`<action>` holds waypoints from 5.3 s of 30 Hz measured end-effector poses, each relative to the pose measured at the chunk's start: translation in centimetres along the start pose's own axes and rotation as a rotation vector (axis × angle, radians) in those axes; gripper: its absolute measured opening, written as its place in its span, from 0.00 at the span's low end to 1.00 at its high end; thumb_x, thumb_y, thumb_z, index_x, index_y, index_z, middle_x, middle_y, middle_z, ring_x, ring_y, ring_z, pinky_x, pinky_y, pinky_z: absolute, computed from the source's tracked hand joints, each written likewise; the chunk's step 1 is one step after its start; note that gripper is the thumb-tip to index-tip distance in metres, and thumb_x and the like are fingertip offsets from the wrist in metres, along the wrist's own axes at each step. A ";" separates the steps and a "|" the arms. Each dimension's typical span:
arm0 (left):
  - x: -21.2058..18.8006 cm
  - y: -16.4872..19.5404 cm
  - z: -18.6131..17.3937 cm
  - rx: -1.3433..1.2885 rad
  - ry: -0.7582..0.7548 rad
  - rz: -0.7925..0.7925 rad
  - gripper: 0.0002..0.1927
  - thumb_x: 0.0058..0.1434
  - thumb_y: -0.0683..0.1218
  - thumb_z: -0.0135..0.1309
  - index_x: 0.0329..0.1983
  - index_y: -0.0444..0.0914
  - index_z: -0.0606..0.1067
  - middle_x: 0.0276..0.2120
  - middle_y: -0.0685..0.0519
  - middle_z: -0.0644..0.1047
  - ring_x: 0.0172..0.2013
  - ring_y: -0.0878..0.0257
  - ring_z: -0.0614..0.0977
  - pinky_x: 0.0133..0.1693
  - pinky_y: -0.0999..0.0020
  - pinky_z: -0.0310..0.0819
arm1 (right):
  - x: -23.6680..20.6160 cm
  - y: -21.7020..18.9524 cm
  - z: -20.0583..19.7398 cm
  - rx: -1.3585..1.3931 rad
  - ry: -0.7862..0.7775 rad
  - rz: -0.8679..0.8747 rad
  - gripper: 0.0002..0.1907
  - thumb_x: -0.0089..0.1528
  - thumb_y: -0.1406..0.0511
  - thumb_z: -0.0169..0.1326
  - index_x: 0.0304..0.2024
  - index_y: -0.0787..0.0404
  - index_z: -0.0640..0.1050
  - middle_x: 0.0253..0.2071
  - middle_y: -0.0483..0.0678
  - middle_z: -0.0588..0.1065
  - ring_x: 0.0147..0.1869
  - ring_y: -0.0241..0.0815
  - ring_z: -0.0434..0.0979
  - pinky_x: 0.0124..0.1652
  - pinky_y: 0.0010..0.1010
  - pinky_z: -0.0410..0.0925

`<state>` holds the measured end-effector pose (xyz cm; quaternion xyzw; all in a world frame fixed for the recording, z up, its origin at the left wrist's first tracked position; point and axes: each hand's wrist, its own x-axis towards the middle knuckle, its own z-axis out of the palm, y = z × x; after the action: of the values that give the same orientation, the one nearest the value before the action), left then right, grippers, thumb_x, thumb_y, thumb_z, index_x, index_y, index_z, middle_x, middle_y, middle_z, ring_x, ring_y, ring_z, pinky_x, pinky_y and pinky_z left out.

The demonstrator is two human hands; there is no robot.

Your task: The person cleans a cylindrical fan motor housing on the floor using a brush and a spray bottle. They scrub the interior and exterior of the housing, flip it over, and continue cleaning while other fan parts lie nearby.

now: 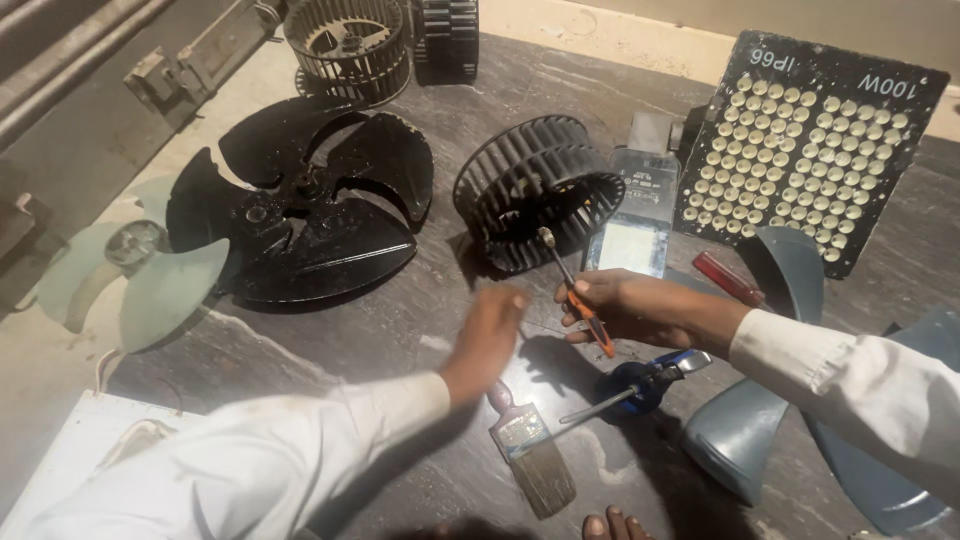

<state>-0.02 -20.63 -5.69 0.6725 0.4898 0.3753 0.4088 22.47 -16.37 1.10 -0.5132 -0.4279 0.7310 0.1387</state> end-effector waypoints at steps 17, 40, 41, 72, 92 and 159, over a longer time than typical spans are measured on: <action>1.0 -2.5 3.3 -0.607 -0.404 -0.501 0.16 0.72 0.49 0.44 0.44 0.28 0.72 0.34 0.45 0.79 0.30 0.60 0.82 0.32 0.64 0.82 | 3.1 0.7 1.7 -0.434 0.311 -0.119 0.23 0.63 0.59 0.56 0.59 0.56 0.77 0.58 0.49 0.79 0.64 0.44 0.76 0.61 0.39 0.67; 0.4 -13.1 1.2 -0.161 -0.083 -0.380 0.17 0.71 0.52 0.44 0.42 0.33 0.75 0.34 0.47 0.79 0.35 0.58 0.79 0.41 0.61 0.72 | -4.3 10.1 -5.6 -0.255 0.149 0.421 0.34 0.60 0.46 0.52 0.64 0.52 0.69 0.55 0.47 0.78 0.59 0.46 0.79 0.58 0.42 0.71; 0.4 -13.4 1.5 -0.168 -0.044 -0.409 0.19 0.72 0.53 0.43 0.42 0.33 0.76 0.35 0.44 0.79 0.36 0.55 0.80 0.43 0.59 0.72 | -3.9 10.0 -5.1 -0.167 0.059 0.340 0.34 0.62 0.45 0.50 0.63 0.60 0.70 0.51 0.50 0.78 0.55 0.47 0.79 0.56 0.40 0.71; -1.8 -8.3 3.1 0.192 0.208 -0.564 0.32 0.66 0.67 0.43 0.35 0.35 0.81 0.31 0.40 0.82 0.37 0.42 0.84 0.42 0.50 0.76 | -3.8 9.3 -1.8 -0.173 0.360 0.140 0.31 0.63 0.38 0.37 0.34 0.56 0.72 0.26 0.42 0.62 0.28 0.38 0.57 0.32 0.33 0.55; -0.4 -8.6 4.3 0.338 0.184 -0.675 0.35 0.64 0.71 0.42 0.51 0.40 0.82 0.42 0.40 0.82 0.46 0.42 0.83 0.49 0.49 0.76 | -4.9 9.9 -3.6 -0.250 0.250 -0.129 0.32 0.65 0.44 0.38 0.49 0.62 0.78 0.25 0.42 0.65 0.25 0.35 0.59 0.25 0.28 0.58; 0.7 -7.4 5.0 0.375 0.190 -0.718 0.34 0.65 0.70 0.45 0.39 0.37 0.83 0.39 0.43 0.83 0.43 0.46 0.85 0.45 0.51 0.78 | -4.2 9.8 -4.9 -0.496 0.143 -0.169 0.27 0.68 0.49 0.36 0.67 0.47 0.69 0.40 0.45 0.67 0.34 0.36 0.65 0.33 0.28 0.64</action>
<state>2.05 -19.51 -14.32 0.4841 0.7885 0.1735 0.3373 30.93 -22.58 -4.31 -0.5443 -0.6244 0.5514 0.0993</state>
